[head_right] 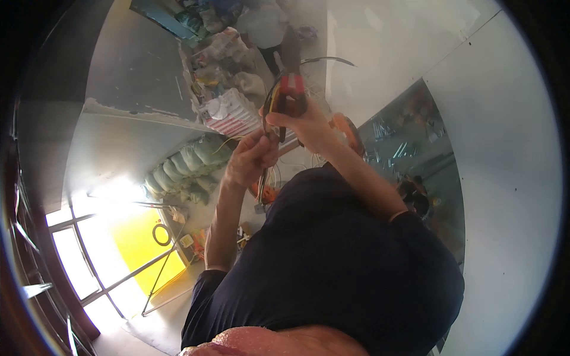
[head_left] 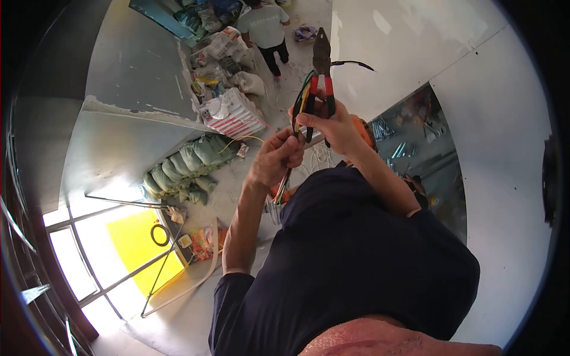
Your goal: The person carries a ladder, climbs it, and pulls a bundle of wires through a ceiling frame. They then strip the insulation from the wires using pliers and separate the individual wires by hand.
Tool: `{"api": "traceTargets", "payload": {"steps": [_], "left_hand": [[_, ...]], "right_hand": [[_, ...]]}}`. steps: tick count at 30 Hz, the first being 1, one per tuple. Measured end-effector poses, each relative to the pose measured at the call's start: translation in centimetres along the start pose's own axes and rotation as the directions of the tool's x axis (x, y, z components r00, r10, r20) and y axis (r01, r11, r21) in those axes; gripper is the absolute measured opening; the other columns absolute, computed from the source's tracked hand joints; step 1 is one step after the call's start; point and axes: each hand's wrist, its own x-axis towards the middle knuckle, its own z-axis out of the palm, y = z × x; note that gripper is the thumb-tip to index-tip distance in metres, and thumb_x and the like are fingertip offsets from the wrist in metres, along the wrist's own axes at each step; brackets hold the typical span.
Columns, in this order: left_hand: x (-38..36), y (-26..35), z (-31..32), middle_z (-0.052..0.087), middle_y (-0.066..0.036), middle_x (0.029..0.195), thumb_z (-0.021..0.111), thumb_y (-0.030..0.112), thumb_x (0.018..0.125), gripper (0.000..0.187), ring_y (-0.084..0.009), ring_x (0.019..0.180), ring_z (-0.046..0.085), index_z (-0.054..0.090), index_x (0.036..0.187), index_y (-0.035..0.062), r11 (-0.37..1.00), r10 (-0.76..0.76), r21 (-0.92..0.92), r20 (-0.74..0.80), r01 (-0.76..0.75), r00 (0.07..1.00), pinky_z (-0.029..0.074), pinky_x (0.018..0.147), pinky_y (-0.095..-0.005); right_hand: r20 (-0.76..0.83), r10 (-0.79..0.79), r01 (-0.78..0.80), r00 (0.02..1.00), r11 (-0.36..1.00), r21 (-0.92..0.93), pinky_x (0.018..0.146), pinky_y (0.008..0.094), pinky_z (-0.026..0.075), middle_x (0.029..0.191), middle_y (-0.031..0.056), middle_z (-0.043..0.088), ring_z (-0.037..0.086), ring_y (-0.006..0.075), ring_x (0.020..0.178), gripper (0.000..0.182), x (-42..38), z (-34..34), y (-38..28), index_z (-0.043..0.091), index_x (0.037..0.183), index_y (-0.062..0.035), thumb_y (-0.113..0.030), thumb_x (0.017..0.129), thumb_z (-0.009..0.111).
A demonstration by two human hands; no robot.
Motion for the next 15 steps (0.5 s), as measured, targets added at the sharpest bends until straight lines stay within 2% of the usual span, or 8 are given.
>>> {"api": "traceTargets", "payload": {"steps": [5,7,8,10,11,13,14,15], "left_hand": [[-0.2,0.8,-0.6,0.051,0.002,0.084,0.063,0.021,0.098,0.022,-0.0079,0.068,0.044,0.059,0.108,0.0023,0.999,-0.038,0.014,0.005,0.038,0.999,0.037,0.059,-0.0235],[-0.3,1.3,-0.5,0.053,0.001,0.085,0.063,0.022,0.098,0.022,-0.0084,0.07,0.048,0.059,0.107,0.0023,0.992,0.038,0.125,-0.123,-0.023,0.992,0.039,0.059,-0.0235],[-0.4,1.7,-0.3,0.053,0.001,0.085,0.063,0.022,0.098,0.022,-0.0084,0.07,0.048,0.059,0.107,0.0023,0.991,0.042,0.13,-0.129,-0.025,0.991,0.039,0.059,-0.0235],[-1.0,2.8,0.4,0.056,0.0,0.086,0.064,0.022,0.098,0.023,-0.0087,0.069,0.051,0.059,0.108,0.0018,0.973,0.129,0.218,-0.213,-0.081,0.969,0.041,0.058,-0.0236],[-1.2,3.5,0.9,0.056,0.0,0.086,0.064,0.022,0.098,0.023,-0.0087,0.069,0.051,0.059,0.108,0.0018,0.97,0.145,0.225,-0.224,-0.094,0.964,0.041,0.058,-0.0236],[-1.7,5.4,1.9,0.058,-0.001,0.086,0.063,0.022,0.098,0.024,-0.0085,0.068,0.052,0.059,0.108,0.0012,0.938,0.238,0.308,-0.24,-0.158,0.941,0.041,0.056,-0.0237],[-2.2,6.5,2.0,0.059,-0.001,0.086,0.063,0.022,0.098,0.024,-0.0085,0.067,0.052,0.059,0.109,0.001,0.929,0.253,0.332,-0.249,-0.163,0.935,0.041,0.057,-0.0235],[-2.7,7.7,2.3,0.059,-0.001,0.086,0.063,0.022,0.098,0.024,-0.0085,0.067,0.052,0.059,0.109,0.001,0.918,0.285,0.349,-0.252,-0.188,0.925,0.041,0.057,-0.0235]], "right_hand": [[0.053,0.055,-0.056,0.997,0.998,0.004,0.091,0.0322,0.051,0.106,0.0104,0.07,0.067,0.0174,0.101,0.045,0.9,0.2,0.0,0.054,0.123,-0.0001,-0.006,0.085,0.076],[0.052,0.05,-0.048,0.997,0.998,-0.03,0.092,0.033,0.051,0.108,0.0097,0.07,0.066,0.0175,0.099,0.05,1.6,0.5,0.1,0.052,0.127,-0.0004,-0.005,0.084,0.077],[0.058,0.05,-0.049,0.997,0.999,-0.025,0.092,0.033,0.051,0.108,0.0097,0.07,0.066,0.0175,0.099,0.05,2.2,0.9,0.2,0.052,0.127,-0.0004,-0.005,0.084,0.077],[0.065,-0.037,0.033,0.997,0.998,0.053,0.08,0.0261,0.051,0.107,0.0085,0.07,0.066,0.0138,0.093,0.053,3.2,2.0,0.7,0.051,0.132,-0.0032,-0.009,0.085,0.077],[0.086,-0.034,0.029,0.996,0.998,0.059,0.08,0.0261,0.051,0.107,0.0085,0.07,0.066,0.0138,0.093,0.053,3.7,2.5,0.2,0.051,0.132,-0.0032,-0.009,0.085,0.077],[0.212,-0.068,0.046,0.975,0.994,0.103,0.065,0.0194,0.045,0.107,0.0078,0.069,0.064,0.0088,0.088,0.055,5.0,3.9,-1.2,0.051,0.134,-0.0062,-0.013,0.086,0.076],[0.28,-0.118,0.075,0.953,0.984,0.16,0.057,0.0166,0.037,0.107,0.0079,0.069,0.062,0.0052,0.085,0.051,6.1,4.6,-1.4,0.053,0.131,-0.0085,-0.015,0.086,0.076],[0.312,-0.129,0.079,0.941,0.983,0.166,0.057,0.0166,0.037,0.107,0.0079,0.069,0.062,0.0052,0.085,0.051,7.2,5.4,-1.8,0.053,0.131,-0.0085,-0.015,0.086,0.076]]}}
